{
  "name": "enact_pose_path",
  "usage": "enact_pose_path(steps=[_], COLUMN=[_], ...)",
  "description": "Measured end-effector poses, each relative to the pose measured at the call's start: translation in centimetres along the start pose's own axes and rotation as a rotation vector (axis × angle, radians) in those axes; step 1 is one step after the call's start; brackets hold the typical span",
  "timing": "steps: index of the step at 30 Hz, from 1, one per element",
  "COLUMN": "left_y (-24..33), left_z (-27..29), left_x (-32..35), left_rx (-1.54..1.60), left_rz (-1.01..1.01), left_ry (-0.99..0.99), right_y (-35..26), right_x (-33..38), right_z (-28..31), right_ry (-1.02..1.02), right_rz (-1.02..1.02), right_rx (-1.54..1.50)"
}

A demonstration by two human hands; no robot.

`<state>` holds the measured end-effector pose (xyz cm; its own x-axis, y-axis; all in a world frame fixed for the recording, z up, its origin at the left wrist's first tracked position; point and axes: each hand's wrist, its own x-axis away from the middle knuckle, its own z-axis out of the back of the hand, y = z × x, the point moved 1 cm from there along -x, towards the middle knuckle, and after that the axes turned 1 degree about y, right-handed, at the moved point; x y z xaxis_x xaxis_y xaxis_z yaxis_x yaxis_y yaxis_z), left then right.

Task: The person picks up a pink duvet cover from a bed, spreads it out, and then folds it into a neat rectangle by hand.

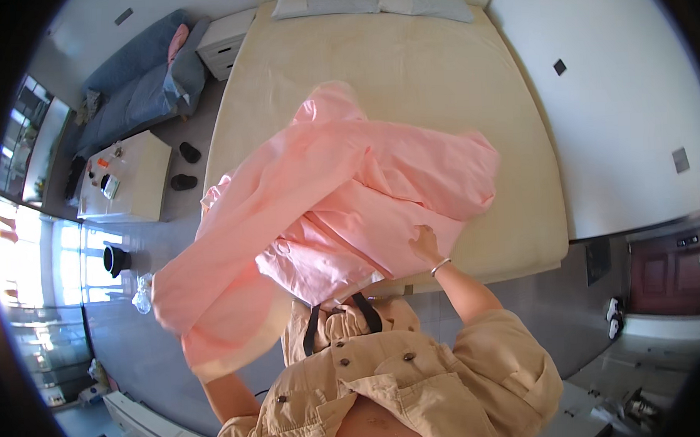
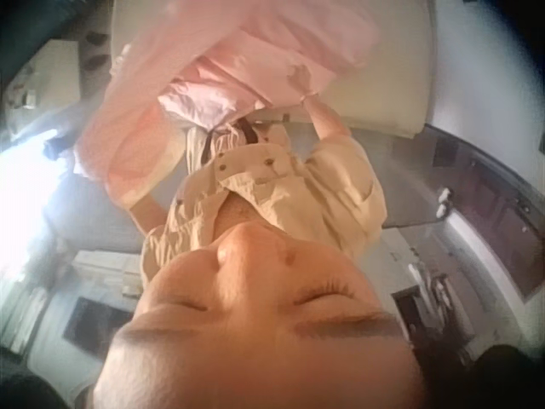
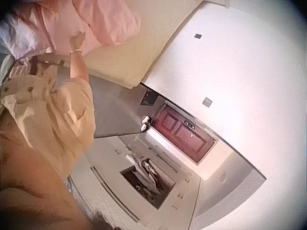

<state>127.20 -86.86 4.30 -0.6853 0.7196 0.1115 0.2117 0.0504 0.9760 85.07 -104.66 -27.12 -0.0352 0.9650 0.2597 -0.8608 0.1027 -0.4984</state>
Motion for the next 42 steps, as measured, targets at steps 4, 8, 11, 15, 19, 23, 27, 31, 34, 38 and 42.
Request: enact_pose_path(steps=[4, 8, 11, 15, 19, 23, 27, 31, 34, 38, 42], left_y=[-2.5, -8.0, -10.0, -13.1, -15.2, -20.2, -21.7, -21.8, -18.3, -18.1, -15.5], left_z=[0.1, 1.3, -3.1, -0.6, -0.9, -3.6, -10.4, -13.2, -13.9, -11.0, -9.3], left_x=[3.0, 6.2, 6.7, 6.8, 6.5, 6.1, 5.8, 4.2, 3.7, 3.6, 4.5], left_rx=[-0.063, -0.149, -0.067, -0.387, -0.238, 0.002, 0.14, 0.173, -0.192, -0.096, 0.025], left_rz=[0.031, 0.165, 0.149, 0.241, 0.451, 0.657, 0.78, 0.752, 0.544, 0.492, 0.498], left_ry=[0.065, 0.093, 0.179, -0.054, 0.057, -0.058, -0.244, -0.411, -0.45, -0.381, -0.355], right_y=[0.2, -1.9, 1.2, 2.7, 0.9, -3.3, -10.5, -19.3, -20.8, -22.4, -20.3], right_x=[-5.0, -8.9, -13.3, -16.2, -16.3, -11.2, -1.1, 10.0, 13.5, 15.4, 14.9], right_z=[0.0, -2.6, -5.5, -7.5, -4.8, -2.6, 0.4, 6.3, 7.0, 6.6, 4.7], right_ry=[-0.011, -0.187, -0.187, -0.085, -0.191, -0.245, -0.488, -0.409, -0.215, 0.389, 0.233], right_rz=[-0.019, -0.065, -0.028, 0.006, 0.114, 0.195, 0.385, 0.672, 0.579, 0.866, 0.426], right_rx=[0.131, 0.31, 0.436, 0.282, -0.236, -0.395, -0.775, -0.667, -0.725, -0.498, -0.622])
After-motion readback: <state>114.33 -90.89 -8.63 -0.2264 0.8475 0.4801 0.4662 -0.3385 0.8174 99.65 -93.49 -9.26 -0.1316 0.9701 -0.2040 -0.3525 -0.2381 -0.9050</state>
